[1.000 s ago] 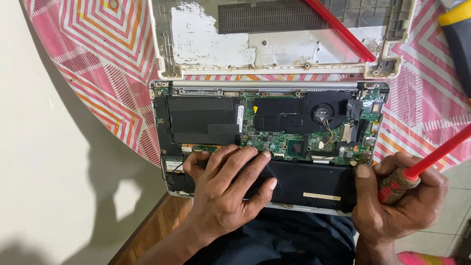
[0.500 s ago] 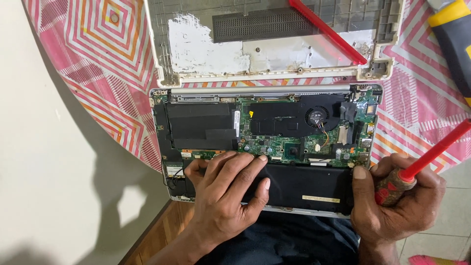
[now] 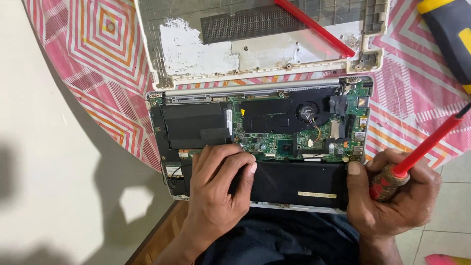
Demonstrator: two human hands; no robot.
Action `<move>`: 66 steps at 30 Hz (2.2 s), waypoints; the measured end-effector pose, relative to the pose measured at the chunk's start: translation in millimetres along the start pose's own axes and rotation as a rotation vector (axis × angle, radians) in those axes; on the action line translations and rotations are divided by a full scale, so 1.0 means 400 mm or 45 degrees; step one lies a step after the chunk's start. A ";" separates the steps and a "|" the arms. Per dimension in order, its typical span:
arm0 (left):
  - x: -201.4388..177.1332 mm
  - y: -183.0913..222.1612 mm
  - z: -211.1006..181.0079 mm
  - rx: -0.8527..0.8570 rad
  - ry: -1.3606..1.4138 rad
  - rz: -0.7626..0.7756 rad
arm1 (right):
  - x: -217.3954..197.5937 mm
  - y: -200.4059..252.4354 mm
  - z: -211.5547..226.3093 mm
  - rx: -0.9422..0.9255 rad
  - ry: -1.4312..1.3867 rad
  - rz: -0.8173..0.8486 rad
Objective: Installing a replacement battery into a laptop and connecting it to the motherboard.
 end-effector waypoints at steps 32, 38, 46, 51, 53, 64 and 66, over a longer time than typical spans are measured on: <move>0.007 -0.032 0.038 -0.389 0.121 0.183 | 0.001 0.010 -0.011 -0.021 0.023 -0.035; 0.011 -0.025 0.021 -0.094 0.078 0.056 | -0.001 0.015 -0.017 -0.021 -0.014 -0.069; 0.002 -0.050 0.009 -0.157 0.123 0.021 | 0.001 0.015 -0.020 -0.001 0.004 -0.084; -0.002 -0.053 0.015 -0.240 0.165 0.020 | 0.000 0.020 -0.027 0.004 0.002 -0.090; -0.001 -0.053 0.018 -0.261 0.168 0.022 | 0.001 0.020 -0.026 -0.003 0.005 -0.077; 0.003 -0.064 0.054 -0.467 0.179 0.132 | -0.015 0.016 -0.002 0.119 0.153 0.156; 0.007 -0.071 0.049 -0.438 0.189 0.147 | -0.024 0.026 -0.005 0.165 0.193 0.198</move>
Point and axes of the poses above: each hand's wrist, its own y-axis away from the middle knuckle, its own x-axis out of the palm, z = x × y, the point moved 6 cm from there along -y, towards the middle knuckle, and after that the axes turned 12 degrees about y, right-handed, at the moved point
